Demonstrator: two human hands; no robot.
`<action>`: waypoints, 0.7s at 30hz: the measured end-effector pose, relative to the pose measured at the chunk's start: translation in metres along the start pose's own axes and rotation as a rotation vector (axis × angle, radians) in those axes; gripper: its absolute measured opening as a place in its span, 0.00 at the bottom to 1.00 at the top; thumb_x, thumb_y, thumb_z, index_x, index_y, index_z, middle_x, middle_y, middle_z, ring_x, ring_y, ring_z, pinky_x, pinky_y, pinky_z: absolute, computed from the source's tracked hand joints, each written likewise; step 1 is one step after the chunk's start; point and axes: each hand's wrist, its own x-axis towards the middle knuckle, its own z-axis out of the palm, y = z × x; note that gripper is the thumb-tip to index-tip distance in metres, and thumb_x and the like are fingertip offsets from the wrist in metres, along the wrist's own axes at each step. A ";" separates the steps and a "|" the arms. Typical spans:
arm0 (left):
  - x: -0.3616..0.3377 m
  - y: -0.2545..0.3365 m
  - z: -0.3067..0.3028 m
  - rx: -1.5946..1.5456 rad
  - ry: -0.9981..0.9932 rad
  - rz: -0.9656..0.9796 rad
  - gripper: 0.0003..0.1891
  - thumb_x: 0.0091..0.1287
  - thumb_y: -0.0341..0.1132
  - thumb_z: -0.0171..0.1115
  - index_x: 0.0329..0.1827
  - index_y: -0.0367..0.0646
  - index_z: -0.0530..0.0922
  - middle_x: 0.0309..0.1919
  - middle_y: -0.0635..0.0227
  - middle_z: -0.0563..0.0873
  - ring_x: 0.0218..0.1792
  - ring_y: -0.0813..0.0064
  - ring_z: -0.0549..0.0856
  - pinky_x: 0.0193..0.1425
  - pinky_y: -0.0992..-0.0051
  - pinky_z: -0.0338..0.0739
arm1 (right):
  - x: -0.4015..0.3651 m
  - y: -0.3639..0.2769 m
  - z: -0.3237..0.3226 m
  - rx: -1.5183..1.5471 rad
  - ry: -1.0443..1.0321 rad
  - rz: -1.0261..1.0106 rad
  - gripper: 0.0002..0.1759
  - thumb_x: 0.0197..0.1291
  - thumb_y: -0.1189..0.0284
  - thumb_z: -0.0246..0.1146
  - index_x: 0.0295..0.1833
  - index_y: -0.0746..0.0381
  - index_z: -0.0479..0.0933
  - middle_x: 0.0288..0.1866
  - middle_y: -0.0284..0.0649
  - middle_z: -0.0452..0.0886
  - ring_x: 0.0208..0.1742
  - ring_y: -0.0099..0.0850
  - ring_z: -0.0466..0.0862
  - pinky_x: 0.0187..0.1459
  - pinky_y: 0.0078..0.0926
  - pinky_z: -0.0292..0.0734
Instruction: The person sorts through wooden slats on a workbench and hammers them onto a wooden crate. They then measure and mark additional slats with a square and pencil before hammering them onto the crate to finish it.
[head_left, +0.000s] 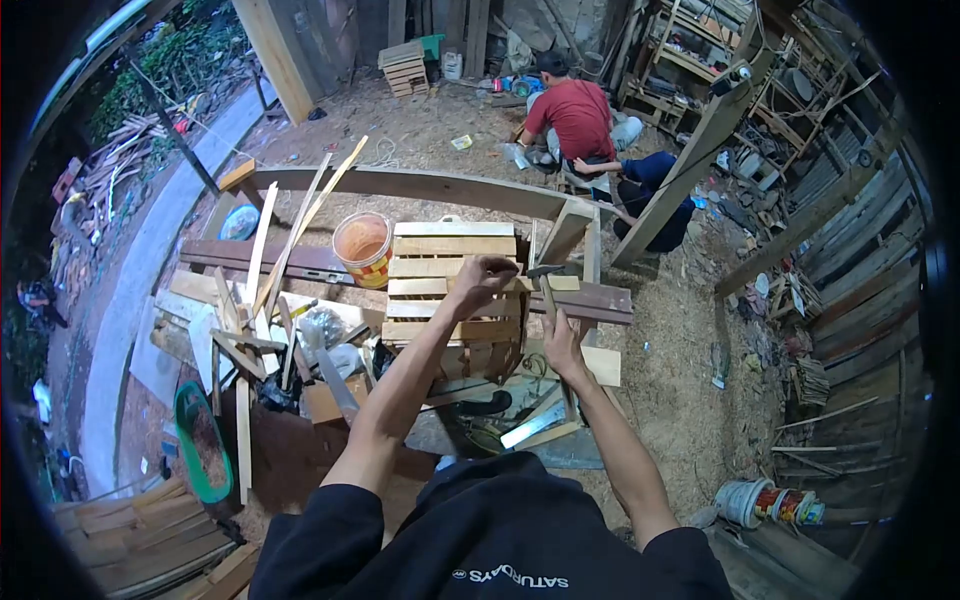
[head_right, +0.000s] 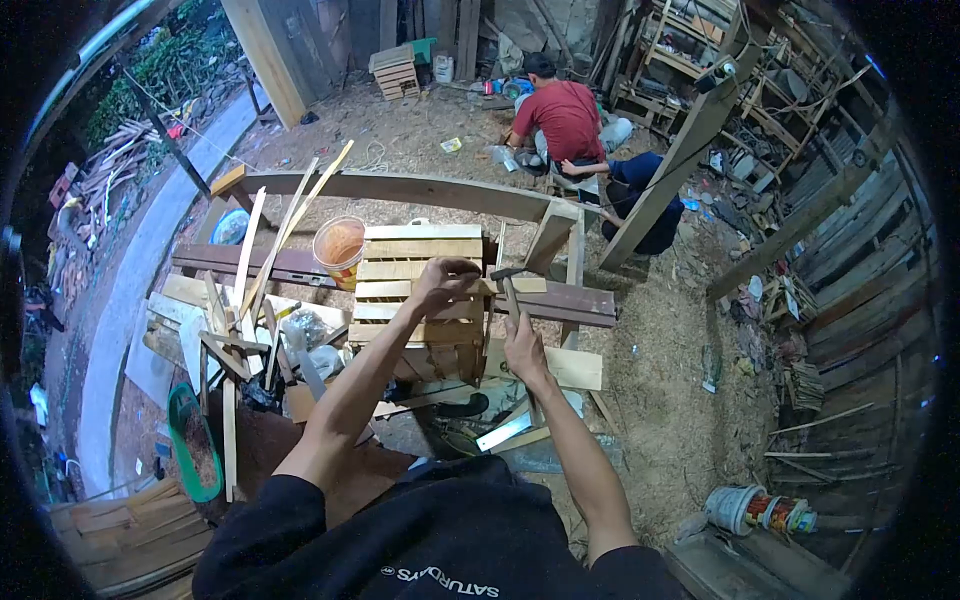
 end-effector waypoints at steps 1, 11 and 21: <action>0.001 0.001 0.000 0.003 0.001 -0.002 0.11 0.59 0.33 0.63 0.42 0.38 0.83 0.35 0.63 0.86 0.36 0.75 0.84 0.41 0.75 0.78 | 0.000 0.001 -0.003 0.020 -0.004 0.002 0.19 0.67 0.60 0.47 0.50 0.65 0.66 0.36 0.65 0.77 0.42 0.63 0.76 0.41 0.55 0.69; 0.002 -0.004 0.005 0.128 0.018 0.113 0.11 0.60 0.35 0.64 0.42 0.39 0.82 0.34 0.67 0.85 0.33 0.76 0.83 0.38 0.76 0.77 | 0.006 0.003 -0.015 0.163 -0.070 0.028 0.19 0.66 0.58 0.49 0.48 0.65 0.68 0.37 0.62 0.77 0.45 0.62 0.74 0.40 0.52 0.69; 0.007 -0.005 -0.008 -0.341 0.047 -0.217 0.12 0.63 0.37 0.63 0.44 0.38 0.82 0.34 0.69 0.86 0.28 0.84 0.80 0.30 0.82 0.74 | 0.006 0.013 -0.008 0.118 -0.098 0.060 0.25 0.67 0.57 0.46 0.57 0.67 0.65 0.43 0.67 0.75 0.49 0.64 0.73 0.46 0.54 0.69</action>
